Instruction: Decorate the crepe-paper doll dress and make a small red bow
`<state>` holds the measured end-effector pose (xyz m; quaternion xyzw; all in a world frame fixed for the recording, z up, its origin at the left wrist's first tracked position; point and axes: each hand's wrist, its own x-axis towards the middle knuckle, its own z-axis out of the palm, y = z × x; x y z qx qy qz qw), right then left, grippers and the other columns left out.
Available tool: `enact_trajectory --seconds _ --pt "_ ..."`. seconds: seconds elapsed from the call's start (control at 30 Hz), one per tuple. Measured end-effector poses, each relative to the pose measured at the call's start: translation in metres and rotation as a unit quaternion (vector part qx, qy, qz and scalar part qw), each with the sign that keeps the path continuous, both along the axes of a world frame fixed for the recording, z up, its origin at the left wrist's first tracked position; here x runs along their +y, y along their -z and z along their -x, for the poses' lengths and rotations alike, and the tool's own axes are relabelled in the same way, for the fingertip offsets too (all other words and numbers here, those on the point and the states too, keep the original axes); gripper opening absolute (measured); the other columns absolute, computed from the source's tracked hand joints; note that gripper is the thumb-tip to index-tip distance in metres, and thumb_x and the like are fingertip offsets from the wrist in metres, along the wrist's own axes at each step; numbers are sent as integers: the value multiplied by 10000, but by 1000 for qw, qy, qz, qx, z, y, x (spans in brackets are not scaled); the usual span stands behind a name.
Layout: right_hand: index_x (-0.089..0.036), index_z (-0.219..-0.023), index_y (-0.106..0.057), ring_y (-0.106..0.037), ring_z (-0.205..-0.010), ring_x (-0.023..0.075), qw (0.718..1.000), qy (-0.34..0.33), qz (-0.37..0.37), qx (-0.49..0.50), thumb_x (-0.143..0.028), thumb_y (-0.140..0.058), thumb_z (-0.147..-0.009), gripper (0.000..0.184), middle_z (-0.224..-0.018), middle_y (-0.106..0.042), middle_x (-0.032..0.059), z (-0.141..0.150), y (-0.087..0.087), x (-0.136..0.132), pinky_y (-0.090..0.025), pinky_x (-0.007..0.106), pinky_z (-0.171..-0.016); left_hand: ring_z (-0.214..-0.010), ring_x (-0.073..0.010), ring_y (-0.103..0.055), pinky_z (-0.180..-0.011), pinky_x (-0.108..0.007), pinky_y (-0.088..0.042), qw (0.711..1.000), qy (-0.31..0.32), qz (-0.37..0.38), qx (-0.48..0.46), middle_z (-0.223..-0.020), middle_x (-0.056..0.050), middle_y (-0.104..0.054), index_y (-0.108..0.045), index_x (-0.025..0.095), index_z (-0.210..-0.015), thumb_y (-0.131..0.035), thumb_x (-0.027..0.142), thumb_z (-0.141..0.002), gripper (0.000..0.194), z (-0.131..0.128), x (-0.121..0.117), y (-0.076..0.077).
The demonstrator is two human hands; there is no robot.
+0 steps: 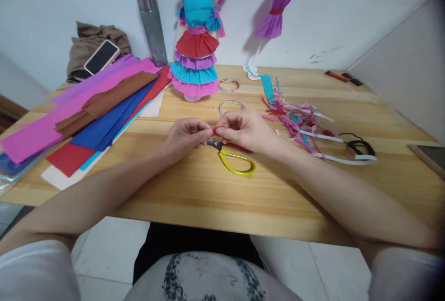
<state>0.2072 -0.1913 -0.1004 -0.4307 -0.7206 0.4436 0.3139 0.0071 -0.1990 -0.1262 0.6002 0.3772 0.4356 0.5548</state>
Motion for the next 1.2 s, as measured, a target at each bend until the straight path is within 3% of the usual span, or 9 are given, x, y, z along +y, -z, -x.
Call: enact_trajectory --seconds 0.27,0.57,0.83,1.2 --pt "-188 -807 -679 -579 -608 136 997 2 61 47 -302 -806 -716 193 -675 -659 -1 0 -1 -1 -456 279 -588 -507 -95 -572 -486 -200 -446 999 -28 -9 -24 -576 -13 -671 -709 159 -713 -885 503 -718 387 -1 -1 4" --pt "-204 -703 -613 -489 -562 120 999 24 14 33 -285 -757 -749 172 -615 -572 -24 4 4 -2 -376 277 -552 -535 -98 -571 -514 -210 -446 1000 -19 -13 10 -604 -12 -676 -744 154 -764 -877 497 -722 371 -2 -4 0" --pt "-203 -704 -611 -500 -604 140 999 36 -17 4 -192 -703 -770 114 -647 -571 -12 8 -8 -9 -381 305 -603 -546 -83 -516 -538 -220 -391 996 -49 -64 38 -593 2 -650 -730 157 -672 -825 356 -756 237 -3 -4 2" --pt "-199 -695 -576 -497 -608 140 996 78 -26 19 -131 -660 -775 134 -621 -549 -16 10 -9 -11 -386 323 -630 -553 -96 -537 -540 -223 -435 998 -37 -46 24 -615 -21 -684 -711 164 -667 -844 464 -759 341 -5 -6 2"
